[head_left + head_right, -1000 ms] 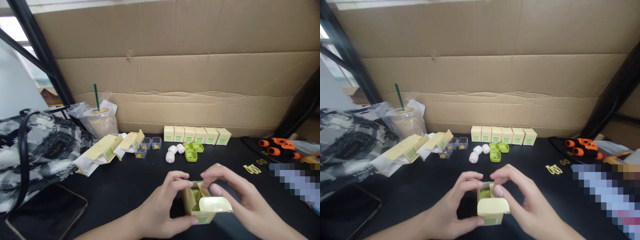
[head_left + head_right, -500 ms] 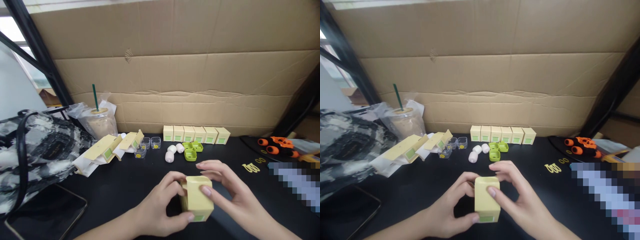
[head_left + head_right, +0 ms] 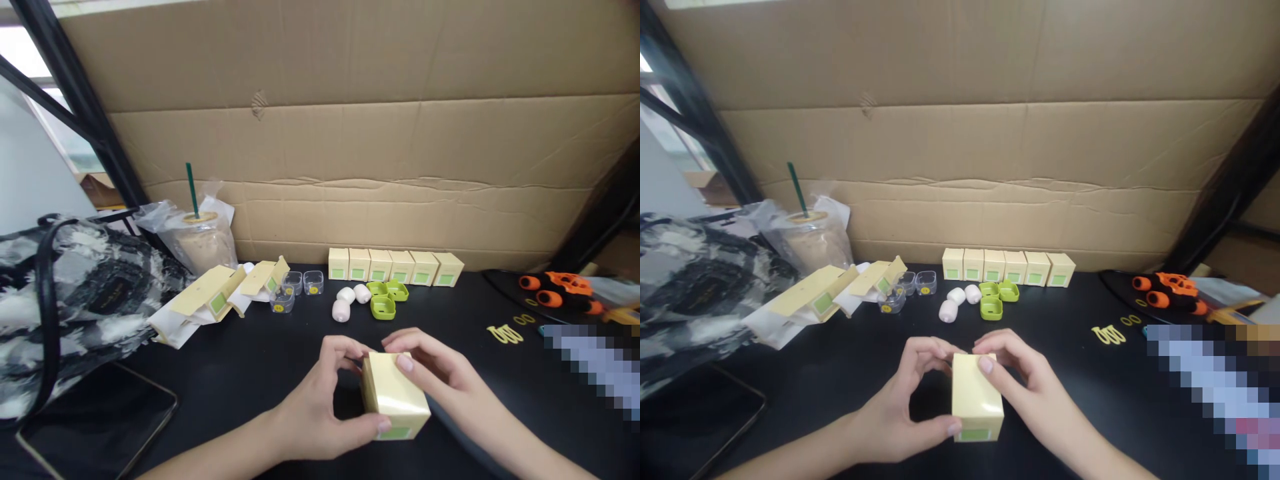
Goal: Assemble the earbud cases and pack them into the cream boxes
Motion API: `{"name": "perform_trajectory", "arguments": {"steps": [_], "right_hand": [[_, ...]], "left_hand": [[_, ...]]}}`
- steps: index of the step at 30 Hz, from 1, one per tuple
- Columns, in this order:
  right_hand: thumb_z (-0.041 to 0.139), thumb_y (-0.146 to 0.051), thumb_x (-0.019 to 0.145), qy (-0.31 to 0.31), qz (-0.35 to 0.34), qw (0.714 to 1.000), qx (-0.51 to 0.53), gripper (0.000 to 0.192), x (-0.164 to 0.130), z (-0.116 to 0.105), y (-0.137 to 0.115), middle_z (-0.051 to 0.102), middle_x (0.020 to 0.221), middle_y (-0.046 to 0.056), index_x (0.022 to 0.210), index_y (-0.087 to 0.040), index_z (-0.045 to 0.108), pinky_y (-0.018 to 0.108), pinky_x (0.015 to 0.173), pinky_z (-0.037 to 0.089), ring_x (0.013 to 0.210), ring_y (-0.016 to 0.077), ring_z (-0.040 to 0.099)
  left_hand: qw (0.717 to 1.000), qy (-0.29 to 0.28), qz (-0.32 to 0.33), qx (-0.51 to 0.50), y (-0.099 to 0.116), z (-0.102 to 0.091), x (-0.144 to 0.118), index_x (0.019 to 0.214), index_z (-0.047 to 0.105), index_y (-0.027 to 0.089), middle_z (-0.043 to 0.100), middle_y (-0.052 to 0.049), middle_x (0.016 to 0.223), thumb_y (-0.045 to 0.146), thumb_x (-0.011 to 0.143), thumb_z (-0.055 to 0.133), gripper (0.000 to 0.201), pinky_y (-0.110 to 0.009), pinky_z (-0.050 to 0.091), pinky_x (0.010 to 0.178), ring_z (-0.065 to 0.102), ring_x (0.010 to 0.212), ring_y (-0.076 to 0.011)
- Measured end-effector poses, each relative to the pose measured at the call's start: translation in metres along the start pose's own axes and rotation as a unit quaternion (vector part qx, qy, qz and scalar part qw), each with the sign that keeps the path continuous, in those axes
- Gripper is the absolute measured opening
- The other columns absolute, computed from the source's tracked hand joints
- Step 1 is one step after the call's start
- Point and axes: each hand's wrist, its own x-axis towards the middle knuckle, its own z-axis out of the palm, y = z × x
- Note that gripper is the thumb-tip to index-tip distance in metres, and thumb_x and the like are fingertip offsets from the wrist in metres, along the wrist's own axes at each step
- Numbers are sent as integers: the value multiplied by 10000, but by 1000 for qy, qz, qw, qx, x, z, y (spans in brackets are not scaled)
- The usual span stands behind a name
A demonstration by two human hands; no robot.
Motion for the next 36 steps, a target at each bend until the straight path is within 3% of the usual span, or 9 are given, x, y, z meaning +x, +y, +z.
{"name": "perform_trajectory", "arguments": {"steps": [3,7,23,30,36], "right_hand": [[569,-504,847,-9,35,999,20,311,-1,1,-1,642,790,21,884,-205,644,275,632,503,721,173,613],[582,-502,837,-12,48,998,32,306,0,1,-3,624,746,6,863,-203,640,267,610,479,694,164,590],[601,-491,831,-43,73,995,60,298,1,1,0,638,738,-3,854,-200,656,265,615,473,685,157,596],[620,-528,804,-24,73,993,87,330,1,5,1,627,788,1,894,-211,623,276,626,496,717,167,611],[559,-517,859,-47,46,996,61,322,3,8,11,605,757,5,886,-199,605,266,618,480,697,159,593]], "left_hand": [[1000,-5,-5,0,3,0,1,1146,327,249,487,-87,1150,159,723,700,572,-417,462,908,539,1063,-236],[1000,-19,-4,7,7,-2,3,1169,360,240,502,-88,1149,161,733,694,555,-402,467,913,546,1064,-232],[1000,-26,-10,-4,11,-4,7,1160,439,215,544,-90,1166,167,706,717,535,-331,488,891,563,1061,-214],[999,-29,-6,17,9,-5,6,1168,482,228,542,-79,1143,177,706,708,517,-346,477,891,565,1020,-208],[996,-33,-62,-45,-2,-2,6,1053,507,209,537,-55,1098,167,667,709,438,-363,462,893,573,992,-206]]}}
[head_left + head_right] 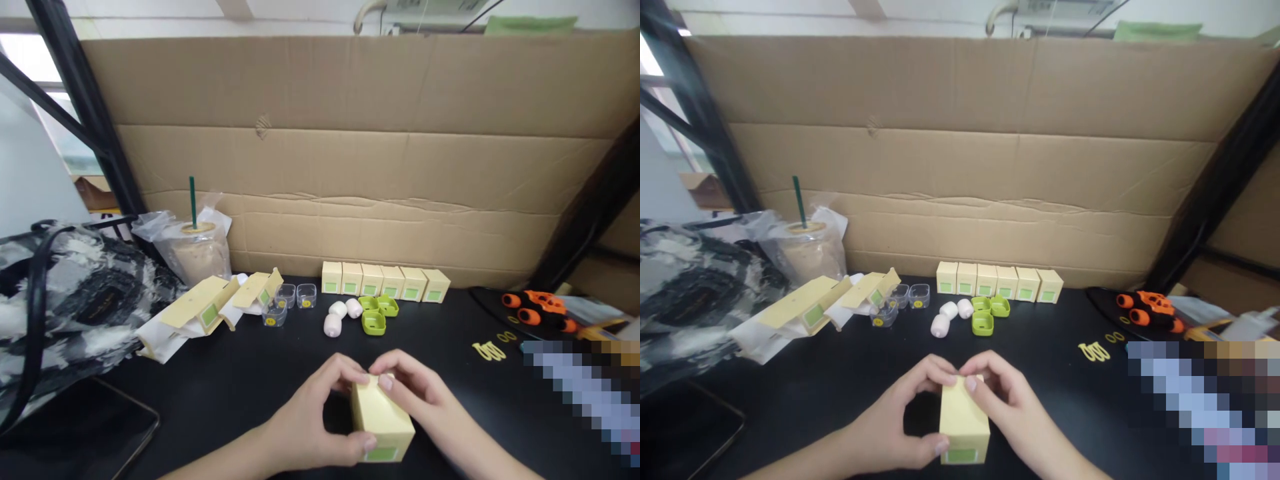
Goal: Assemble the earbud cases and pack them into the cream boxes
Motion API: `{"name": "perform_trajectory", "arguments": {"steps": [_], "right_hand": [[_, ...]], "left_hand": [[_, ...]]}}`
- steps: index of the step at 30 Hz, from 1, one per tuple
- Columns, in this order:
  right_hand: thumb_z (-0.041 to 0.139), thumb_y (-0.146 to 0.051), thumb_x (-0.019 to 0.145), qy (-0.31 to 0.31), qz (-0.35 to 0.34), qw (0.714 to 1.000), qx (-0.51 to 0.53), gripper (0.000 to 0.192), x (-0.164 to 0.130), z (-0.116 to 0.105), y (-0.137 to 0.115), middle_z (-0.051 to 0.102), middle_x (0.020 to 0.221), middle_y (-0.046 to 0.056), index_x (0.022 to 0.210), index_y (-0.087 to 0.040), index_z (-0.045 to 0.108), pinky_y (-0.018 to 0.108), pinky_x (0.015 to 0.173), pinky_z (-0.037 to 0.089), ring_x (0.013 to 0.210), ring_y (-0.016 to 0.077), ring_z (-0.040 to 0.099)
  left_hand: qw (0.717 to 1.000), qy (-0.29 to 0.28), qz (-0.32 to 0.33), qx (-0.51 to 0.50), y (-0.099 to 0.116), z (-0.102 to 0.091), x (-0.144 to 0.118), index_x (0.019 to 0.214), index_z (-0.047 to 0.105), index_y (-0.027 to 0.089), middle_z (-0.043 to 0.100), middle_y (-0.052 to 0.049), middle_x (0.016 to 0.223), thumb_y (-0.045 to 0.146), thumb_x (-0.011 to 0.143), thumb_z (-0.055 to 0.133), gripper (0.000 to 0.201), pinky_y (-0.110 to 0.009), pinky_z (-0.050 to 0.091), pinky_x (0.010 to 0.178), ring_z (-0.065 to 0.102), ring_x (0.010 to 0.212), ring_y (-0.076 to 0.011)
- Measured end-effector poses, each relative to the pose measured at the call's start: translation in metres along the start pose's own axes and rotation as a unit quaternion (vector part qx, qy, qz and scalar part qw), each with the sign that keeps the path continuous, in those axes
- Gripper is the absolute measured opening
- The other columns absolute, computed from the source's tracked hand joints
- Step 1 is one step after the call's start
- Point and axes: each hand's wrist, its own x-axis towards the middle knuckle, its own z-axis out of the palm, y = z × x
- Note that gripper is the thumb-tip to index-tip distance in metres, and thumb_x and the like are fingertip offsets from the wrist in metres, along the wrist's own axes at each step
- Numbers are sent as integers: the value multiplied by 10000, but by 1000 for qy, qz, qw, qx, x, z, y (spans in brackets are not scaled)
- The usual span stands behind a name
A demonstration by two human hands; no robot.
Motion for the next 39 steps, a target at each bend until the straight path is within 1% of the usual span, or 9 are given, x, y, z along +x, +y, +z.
{"name": "perform_trajectory", "arguments": {"steps": [3,6,10,15,19,25,31,35,39], "right_hand": [[484,-443,924,-1,-73,994,-87,283,0,-4,0,597,800,24,836,-196,590,282,658,484,738,167,589],[425,-341,960,-24,-175,954,-243,247,-2,-11,-14,611,910,62,902,-205,622,327,766,484,856,197,589],[666,-400,800,-93,-195,898,-384,293,-9,-16,-39,630,964,86,1014,-201,660,340,751,510,848,236,602],[721,-292,758,-89,-164,923,-335,347,-13,-15,-43,611,1044,60,1086,-212,643,284,801,498,910,213,613],[740,-259,733,-122,-99,948,-278,393,-10,-24,-37,559,1033,28,1099,-226,600,262,765,479,871,175,570],[757,-179,678,-155,-63,947,-273,498,-8,-33,-37,511,1034,10,1133,-248,568,272,788,457,892,173,541],[765,-286,691,-163,-124,943,-262,459,-6,-35,-37,479,1014,23,1112,-222,593,301,824,471,918,185,549],[649,-434,805,-70,-204,915,-342,452,3,-76,-50,519,1080,60,1191,-225,544,358,905,456,1010,215,545],[542,-506,860,67,-175,853,-487,472,25,-162,-59,517,1152,104,1236,-223,502,361,850,504,990,238,579]], "left_hand": [[1000,0,4,-9,-6,1,-1,1043,496,214,533,-43,1077,180,664,706,435,-357,455,888,568,976,-198],[1000,-1,22,-12,-12,1,-2,1049,492,221,525,-49,1089,245,679,712,431,-349,449,879,559,1001,-208],[1000,2,21,1,-15,-1,-1,1074,476,229,524,-57,1103,347,722,694,431,-336,442,852,552,986,-201],[999,-32,-4,24,-15,-3,-1,1109,420,219,547,-78,1086,420,736,666,490,-397,420,863,549,957,-216],[1000,-16,-20,-7,-20,-2,-2,1262,246,233,495,-106,1137,503,725,669,735,-435,403,890,542,1004,-238],[998,-44,-44,-2,-18,-1,-1,1267,212,210,479,-130,1165,548,707,673,800,-466,369,938,521,1041,-253],[995,-71,-37,58,-4,-3,-2,1262,236,204,519,-120,1143,499,875,485,547,-431,359,970,486,1068,-227],[996,-40,-25,79,-6,-3,-5,1278,206,221,460,-139,1215,485,938,341,451,-430,366,968,473,1081,-222],[994,-53,-37,94,-4,-2,-7,1270,261,227,462,-128,1222,439,950,333,390,-414,390,952,501,1049,-205]]}}
